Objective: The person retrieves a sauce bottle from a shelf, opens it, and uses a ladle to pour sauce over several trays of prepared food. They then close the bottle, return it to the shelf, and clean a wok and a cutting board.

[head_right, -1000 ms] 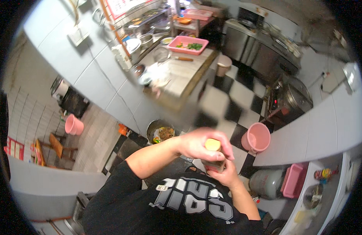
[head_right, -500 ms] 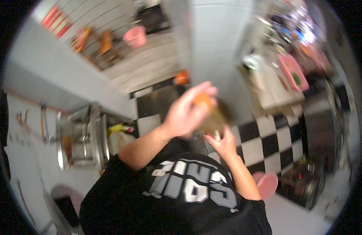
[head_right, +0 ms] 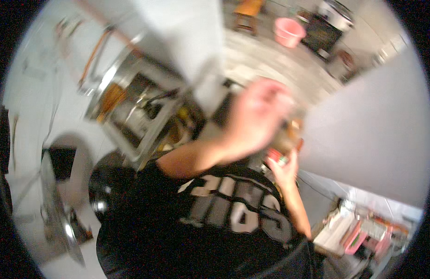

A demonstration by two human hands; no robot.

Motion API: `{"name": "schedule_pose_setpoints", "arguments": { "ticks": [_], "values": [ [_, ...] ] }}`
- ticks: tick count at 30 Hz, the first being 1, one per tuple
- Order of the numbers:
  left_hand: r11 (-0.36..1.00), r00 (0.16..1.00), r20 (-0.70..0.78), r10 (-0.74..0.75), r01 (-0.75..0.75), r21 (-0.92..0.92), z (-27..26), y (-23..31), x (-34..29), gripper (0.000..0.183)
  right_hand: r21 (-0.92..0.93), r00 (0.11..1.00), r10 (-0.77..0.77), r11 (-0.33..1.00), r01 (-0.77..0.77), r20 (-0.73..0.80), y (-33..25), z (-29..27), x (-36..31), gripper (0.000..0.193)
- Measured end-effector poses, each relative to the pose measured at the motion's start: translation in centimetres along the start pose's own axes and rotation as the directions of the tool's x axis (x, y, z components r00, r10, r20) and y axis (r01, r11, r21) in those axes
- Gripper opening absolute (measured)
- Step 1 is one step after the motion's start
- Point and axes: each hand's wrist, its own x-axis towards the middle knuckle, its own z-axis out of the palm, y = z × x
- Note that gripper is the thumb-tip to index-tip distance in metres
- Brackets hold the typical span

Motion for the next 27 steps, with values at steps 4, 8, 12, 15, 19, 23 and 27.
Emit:
{"name": "schedule_pose_setpoints", "arguments": {
  "ticks": [4,8,12,15,19,23,27],
  "values": [
    [0.907,0.921,-0.141,-0.364,0.316,-0.279,-4.2,-1.2,6.2,0.022,-0.215,0.922,-0.326,0.905,0.368,0.208,1.1,-0.1,10.0,0.07],
    [0.853,0.878,0.058,-0.476,0.476,-0.212,-4.6,-4.3,11.0,0.016,-0.001,0.946,-0.256,0.965,0.261,0.197,0.3,0.0,20.7,0.065],
    [0.923,0.924,0.082,-0.374,0.38,-0.068,-3.0,-7.1,16.2,0.024,0.272,0.883,-0.33,0.931,0.246,0.333,-3.1,-0.7,32.2,0.065],
    [0.92,0.981,-0.038,-0.191,0.193,0.34,-2.9,-9.1,20.3,0.042,0.397,0.902,-0.229,0.915,0.071,0.366,-5.6,-0.3,37.3,0.068],
    [0.958,0.99,-0.077,-0.118,0.134,0.254,-1.7,-11.7,28.0,0.059,0.408,0.838,-0.198,0.912,-0.033,0.509,-9.0,-0.5,44.3,0.044],
    [0.946,0.999,0.03,-0.026,0.015,0.323,0.1,-14.6,37.1,0.059,0.549,0.83,-0.223,0.828,-0.116,0.511,-9.4,0.6,51.7,0.038],
    [0.911,0.933,0.015,-0.359,0.347,0.223,1.1,-18.2,46.3,0.036,0.4,0.918,-0.138,0.916,-0.024,0.371,-8.5,-0.1,60.4,0.051]
  ]
}}
